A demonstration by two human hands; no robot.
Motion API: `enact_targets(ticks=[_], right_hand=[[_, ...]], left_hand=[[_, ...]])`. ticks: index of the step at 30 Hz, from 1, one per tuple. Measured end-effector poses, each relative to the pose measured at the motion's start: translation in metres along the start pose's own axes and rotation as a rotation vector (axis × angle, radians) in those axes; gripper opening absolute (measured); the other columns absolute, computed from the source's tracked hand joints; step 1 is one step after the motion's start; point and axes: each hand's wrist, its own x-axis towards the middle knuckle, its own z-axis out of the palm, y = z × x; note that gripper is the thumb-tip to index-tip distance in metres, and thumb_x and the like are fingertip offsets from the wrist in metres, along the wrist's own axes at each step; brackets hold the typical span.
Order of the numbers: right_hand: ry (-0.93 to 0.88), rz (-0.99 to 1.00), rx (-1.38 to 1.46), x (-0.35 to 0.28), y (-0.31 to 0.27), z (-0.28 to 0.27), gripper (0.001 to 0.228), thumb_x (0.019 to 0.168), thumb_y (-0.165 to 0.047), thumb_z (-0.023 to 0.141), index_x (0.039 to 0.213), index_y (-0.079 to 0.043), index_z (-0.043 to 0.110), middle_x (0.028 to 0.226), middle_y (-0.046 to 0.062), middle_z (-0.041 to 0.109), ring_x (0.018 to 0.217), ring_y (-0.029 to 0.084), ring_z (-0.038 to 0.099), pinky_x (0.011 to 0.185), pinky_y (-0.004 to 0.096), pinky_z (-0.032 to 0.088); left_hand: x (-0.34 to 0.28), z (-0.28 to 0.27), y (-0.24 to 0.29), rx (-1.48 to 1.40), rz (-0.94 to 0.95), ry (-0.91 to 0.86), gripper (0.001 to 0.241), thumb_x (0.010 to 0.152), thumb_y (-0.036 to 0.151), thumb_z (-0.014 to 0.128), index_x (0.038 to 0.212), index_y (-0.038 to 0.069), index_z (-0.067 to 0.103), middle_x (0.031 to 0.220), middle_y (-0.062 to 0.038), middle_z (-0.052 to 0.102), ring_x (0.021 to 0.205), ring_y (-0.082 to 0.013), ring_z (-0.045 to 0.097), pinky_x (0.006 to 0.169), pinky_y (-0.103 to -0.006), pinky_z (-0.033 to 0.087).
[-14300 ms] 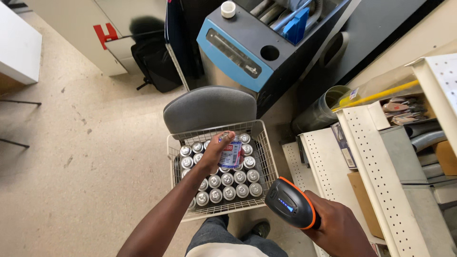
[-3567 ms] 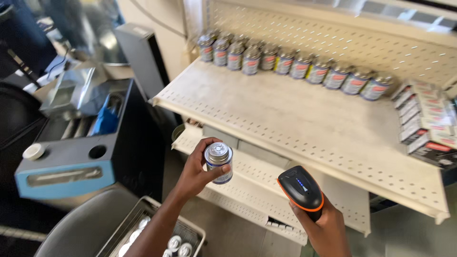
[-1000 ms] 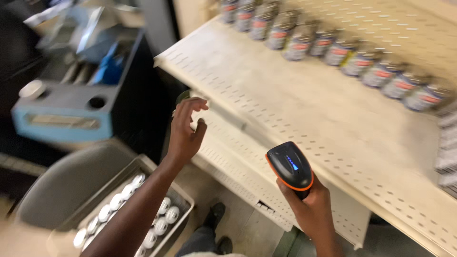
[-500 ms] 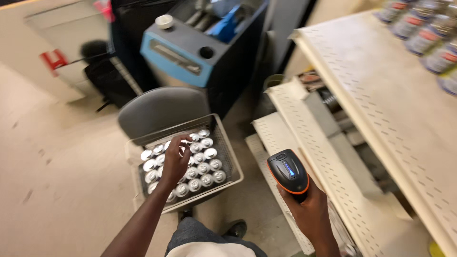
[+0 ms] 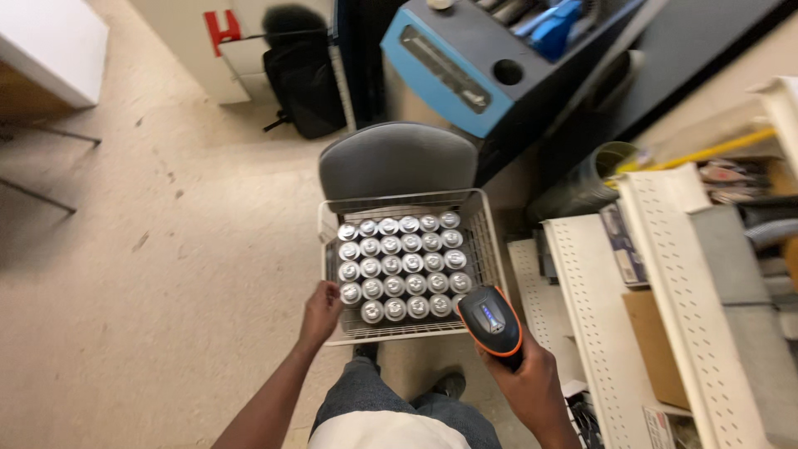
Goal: The person takes small cans from a basket and places them one by one onto a shelf, while holding a scanner.
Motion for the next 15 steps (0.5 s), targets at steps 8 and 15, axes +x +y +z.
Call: enact_targets(ticks=[8, 15], right_hand=[[-0.181, -0.002, -0.198, 0.017, 0.014, 0.077, 0.072, 0.084, -0.039, 0.099, 0.153, -0.032, 0.08, 0.125, 0.001, 0.097, 0.122, 0.023, 0.087, 0.097, 0.035, 0.065], [-0.347, 0.066, -0.27, 0.036, 0.008, 0.109, 0.08, 0.091, -0.042, 0.092, 0.169, -0.039, 0.07, 0.123, -0.004, 0.099, 0.116, 0.017, 0.093, 0.093, 0.032, 0.063]], left_hand=[[0.002, 0.056, -0.078, 0.143, 0.077, -0.193, 0.044, 0.099, 0.025, 0.074, 0.142, 0.015, 0.068, 0.138, -0.014, 0.076, 0.123, -0.0336, 0.073, 0.101, -0.0493, 0.058], [0.018, 0.116, -0.131, 0.316, 0.055, -0.263, 0.075, 0.096, 0.025, 0.09, 0.158, 0.011, 0.051, 0.149, -0.028, 0.067, 0.134, -0.0514, 0.069, 0.107, -0.065, 0.059]])
